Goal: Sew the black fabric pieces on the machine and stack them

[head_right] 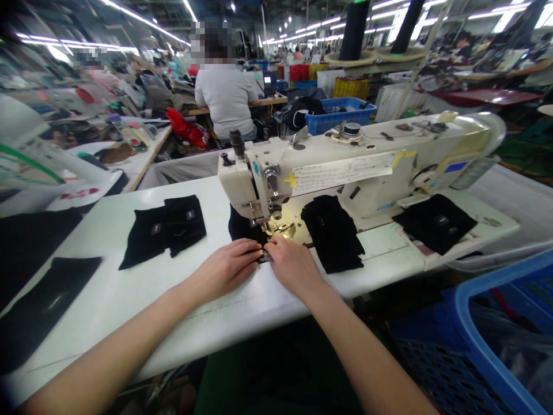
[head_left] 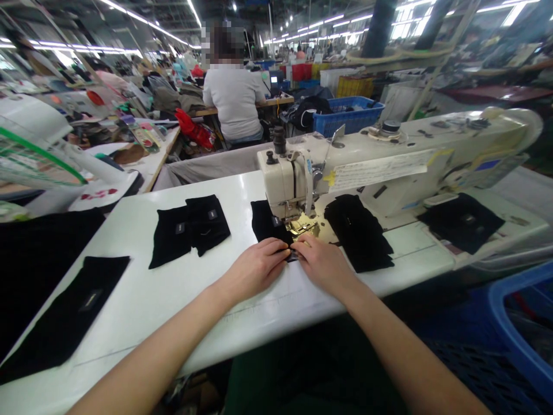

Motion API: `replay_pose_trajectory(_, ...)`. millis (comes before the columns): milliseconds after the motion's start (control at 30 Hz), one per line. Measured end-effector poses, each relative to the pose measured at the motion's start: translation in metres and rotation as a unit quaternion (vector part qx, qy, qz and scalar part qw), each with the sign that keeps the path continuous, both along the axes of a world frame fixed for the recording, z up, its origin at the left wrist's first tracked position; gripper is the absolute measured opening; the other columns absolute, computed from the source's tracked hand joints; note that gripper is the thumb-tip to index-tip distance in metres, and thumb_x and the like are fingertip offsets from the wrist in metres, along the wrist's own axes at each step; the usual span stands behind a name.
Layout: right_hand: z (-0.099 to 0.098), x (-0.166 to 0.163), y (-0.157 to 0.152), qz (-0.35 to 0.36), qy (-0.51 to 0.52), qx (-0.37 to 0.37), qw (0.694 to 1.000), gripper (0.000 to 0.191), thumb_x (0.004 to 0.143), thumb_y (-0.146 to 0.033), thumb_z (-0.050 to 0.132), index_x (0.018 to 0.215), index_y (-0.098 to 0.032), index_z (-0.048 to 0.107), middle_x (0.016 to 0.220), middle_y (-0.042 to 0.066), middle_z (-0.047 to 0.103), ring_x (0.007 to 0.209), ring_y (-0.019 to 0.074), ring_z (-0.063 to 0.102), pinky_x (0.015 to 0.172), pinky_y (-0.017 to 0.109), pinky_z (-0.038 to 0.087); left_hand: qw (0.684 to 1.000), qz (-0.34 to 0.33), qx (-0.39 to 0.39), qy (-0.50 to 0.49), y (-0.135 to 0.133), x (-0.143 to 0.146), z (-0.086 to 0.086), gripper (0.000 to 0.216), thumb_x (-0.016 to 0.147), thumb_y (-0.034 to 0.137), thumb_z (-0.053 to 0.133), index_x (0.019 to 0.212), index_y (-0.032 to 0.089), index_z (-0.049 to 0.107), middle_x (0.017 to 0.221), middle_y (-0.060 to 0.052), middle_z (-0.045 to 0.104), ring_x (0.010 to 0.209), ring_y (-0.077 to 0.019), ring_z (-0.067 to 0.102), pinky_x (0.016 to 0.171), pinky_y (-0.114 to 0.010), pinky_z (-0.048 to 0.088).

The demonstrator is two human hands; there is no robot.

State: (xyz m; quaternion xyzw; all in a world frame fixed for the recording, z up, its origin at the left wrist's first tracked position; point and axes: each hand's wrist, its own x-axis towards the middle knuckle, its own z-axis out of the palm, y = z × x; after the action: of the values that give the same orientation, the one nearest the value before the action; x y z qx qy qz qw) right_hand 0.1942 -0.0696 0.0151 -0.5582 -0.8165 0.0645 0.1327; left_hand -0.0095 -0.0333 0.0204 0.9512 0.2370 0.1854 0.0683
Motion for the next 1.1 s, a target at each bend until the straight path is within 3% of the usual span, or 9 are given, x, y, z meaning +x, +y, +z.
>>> replay_pose_trajectory(300, 0.002, -0.002, 0.006, -0.015, 0.001, -0.002, 1.0, 0.027, 0.102, -0.022, 0.047, 0.123, -0.023, 0.064, 0.12, 0.006, 0.064, 0.093, 0.0192, 0.065, 0.07, 0.028, 0.049, 1.0, 0.0, 0.001, -0.009, 0.024, 0.0, 0.0, 0.026, 0.1, 0.02, 0.047, 0.11, 0.015, 0.07, 0.108, -0.013, 0.067, 0.107, -0.0247, 0.063, 0.091, -0.041, 0.059)
replay_pose_trajectory(733, -0.006, 0.011, -0.015, -0.036, 0.004, 0.002, 0.999, 0.029, 0.096, -0.014, 0.052, 0.12, -0.022, 0.065, 0.124, 0.008, 0.063, 0.095, 0.0183, 0.067, 0.069, 0.025, 0.05, 0.999, 0.032, 0.018, 0.004, 0.045, -0.002, -0.002, 0.029, 0.101, 0.024, 0.045, 0.115, 0.014, 0.069, 0.113, -0.013, 0.067, 0.109, -0.025, 0.062, 0.097, -0.043, 0.057)
replay_pose_trajectory(900, -0.007, 0.03, -0.03, -0.049, 0.049, 0.086, 0.994, 0.031, 0.092, -0.009, 0.051, 0.115, -0.02, 0.068, 0.116, 0.007, 0.067, 0.091, 0.0185, 0.068, 0.069, 0.026, 0.052, 0.999, 0.036, 0.021, 0.01, 0.044, -0.002, -0.004, 0.03, 0.101, 0.023, 0.045, 0.117, 0.011, 0.067, 0.116, -0.014, 0.066, 0.112, -0.0256, 0.06, 0.1, -0.043, 0.055)
replay_pose_trajectory(1100, 0.005, 0.07, -0.053, -0.191, 0.088, 0.223, 0.952, 0.027, 0.1, -0.028, 0.046, 0.112, -0.021, 0.07, 0.114, 0.006, 0.069, 0.082, 0.0169, 0.069, 0.069, 0.029, 0.054, 0.999, 0.04, 0.012, 0.006, 0.043, -0.004, -0.004, 0.031, 0.102, 0.024, 0.044, 0.118, 0.012, 0.068, 0.118, -0.014, 0.066, 0.112, -0.0254, 0.061, 0.1, -0.042, 0.054)
